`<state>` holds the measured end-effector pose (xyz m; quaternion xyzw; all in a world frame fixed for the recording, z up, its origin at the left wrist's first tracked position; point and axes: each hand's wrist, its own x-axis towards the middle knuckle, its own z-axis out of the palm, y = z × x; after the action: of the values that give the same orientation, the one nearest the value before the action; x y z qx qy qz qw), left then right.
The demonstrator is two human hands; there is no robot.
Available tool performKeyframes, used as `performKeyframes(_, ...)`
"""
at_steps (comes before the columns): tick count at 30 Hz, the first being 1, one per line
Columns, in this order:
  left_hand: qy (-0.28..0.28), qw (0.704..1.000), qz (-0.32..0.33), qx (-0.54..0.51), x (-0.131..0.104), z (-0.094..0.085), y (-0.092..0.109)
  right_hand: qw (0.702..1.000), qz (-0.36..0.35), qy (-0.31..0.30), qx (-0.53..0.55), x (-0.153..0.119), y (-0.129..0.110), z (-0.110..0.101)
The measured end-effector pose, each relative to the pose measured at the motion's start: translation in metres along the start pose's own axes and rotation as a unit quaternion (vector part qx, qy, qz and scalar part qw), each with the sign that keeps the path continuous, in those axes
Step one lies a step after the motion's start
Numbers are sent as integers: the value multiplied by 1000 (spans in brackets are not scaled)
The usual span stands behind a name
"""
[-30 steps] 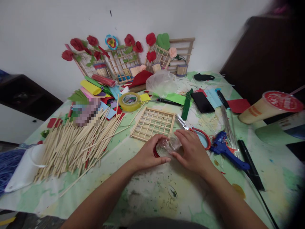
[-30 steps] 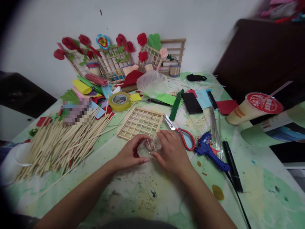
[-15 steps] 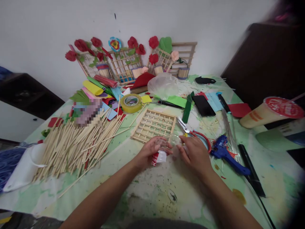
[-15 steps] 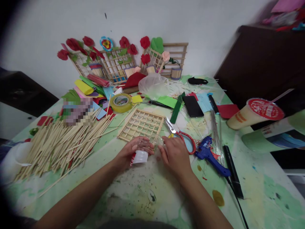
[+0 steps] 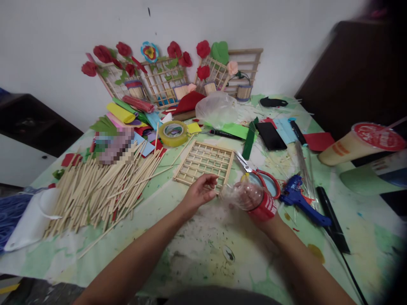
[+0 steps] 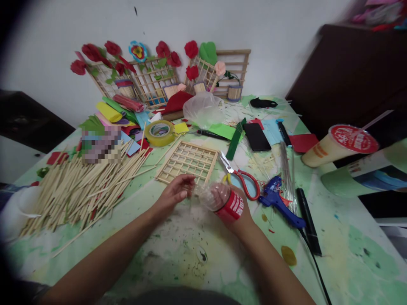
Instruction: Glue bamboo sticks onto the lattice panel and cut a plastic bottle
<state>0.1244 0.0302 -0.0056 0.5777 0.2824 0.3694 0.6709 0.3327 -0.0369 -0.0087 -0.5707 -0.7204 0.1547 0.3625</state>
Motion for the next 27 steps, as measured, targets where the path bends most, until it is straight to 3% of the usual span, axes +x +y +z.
performKeyframes(4, -112, 991, 44, 51, -6, 3, 7, 999, -6, -30, 36, 2, -9, 1)
performKeyframes(6, -133, 986, 46, 84, -8, 6, 11, 997, 22, -63, 25, 2, -16, 1)
performKeyframes(10, -109, 986, 63, 112, -9, 12, 13, 993, 28, -103, -56, 1, -30, -1)
performKeyframes(15, -31, 997, -15, -75, -9, 19, 13, 995, -16, -62, -73, 6, -39, -11)
performKeyframes(18, 8, 989, -37, -143, -9, 22, 15, 998, -9, -47, -30, 9, -36, -16)
performKeyframes(23, 27, 989, -37, -138, -7, 20, 14, 987, 20, 81, 136, 9, -22, -15)
performKeyframes(27, -5, 996, -30, -88, -7, 18, 9, 986, 12, 24, 166, 9, -22, -10)
